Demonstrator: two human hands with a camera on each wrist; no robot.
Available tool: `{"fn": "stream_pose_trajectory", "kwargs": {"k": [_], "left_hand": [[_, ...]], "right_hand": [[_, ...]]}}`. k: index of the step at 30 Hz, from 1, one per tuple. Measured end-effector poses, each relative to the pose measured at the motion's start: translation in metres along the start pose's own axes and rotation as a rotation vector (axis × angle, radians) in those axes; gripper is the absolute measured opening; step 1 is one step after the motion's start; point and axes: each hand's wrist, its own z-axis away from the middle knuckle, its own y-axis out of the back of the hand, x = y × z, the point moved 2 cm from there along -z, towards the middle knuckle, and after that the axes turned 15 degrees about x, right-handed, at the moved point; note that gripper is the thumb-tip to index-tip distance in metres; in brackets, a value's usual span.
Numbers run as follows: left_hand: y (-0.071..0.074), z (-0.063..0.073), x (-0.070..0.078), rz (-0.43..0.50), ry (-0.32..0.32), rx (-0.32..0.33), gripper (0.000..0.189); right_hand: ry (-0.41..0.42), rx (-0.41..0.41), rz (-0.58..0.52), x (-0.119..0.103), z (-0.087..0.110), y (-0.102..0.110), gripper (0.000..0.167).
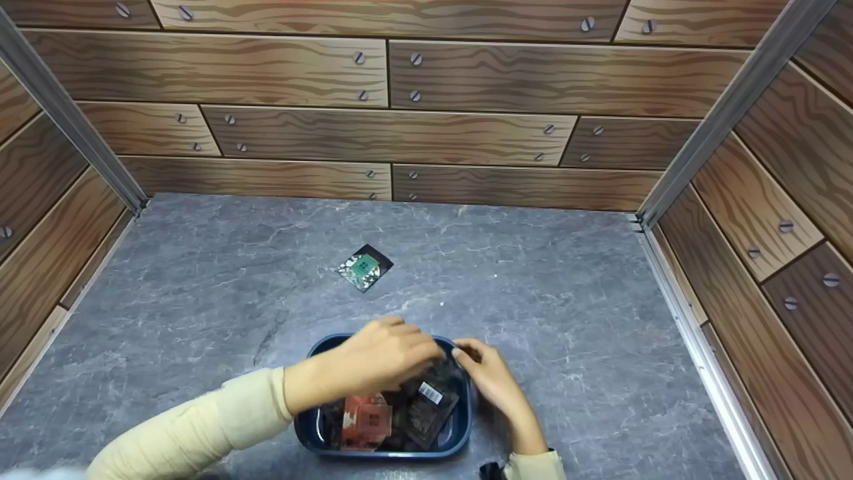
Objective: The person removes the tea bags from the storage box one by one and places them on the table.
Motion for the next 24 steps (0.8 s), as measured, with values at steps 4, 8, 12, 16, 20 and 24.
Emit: {"fn": "stream_pose_trajectory", "kwargs": {"k": [4, 8, 12, 16, 20, 24], "left_hand": [[0.005, -0.001, -0.012, 0.075, 0.096, 0.042, 0.027], [0.005, 0.002, -0.028, 0.189, 0.268, 0.069, 0.03], [0.003, 0.008, -0.049, 0.347, 0.551, 0.059, 0.033], [-0.004, 0.021, -0.069, 0.498, 0.819, 0.088, 0.035], [-0.013, 0.038, -0.092, 0.559, 0.972, 0.181, 0.035], [-0.023, 0.058, -0.116, 0.596, 1.087, 0.293, 0.034]], "right_hand": [[-0.004, 0.044, 0.05, 0.0, 0.0, 0.001, 0.031], [-0.031, 0.061, 0.08, 0.001, 0.0, -0.001, 0.033], [-0.002, 0.043, 0.104, 0.002, -0.001, -0.002, 0.031], [0.004, 0.025, 0.083, 0.002, 0.0, -0.002, 0.031], [-0.002, 0.02, 0.072, 0.001, 0.0, -0.002, 0.032], [-0.012, 0.012, 0.071, 0.001, 0.0, -0.002, 0.033]]}}
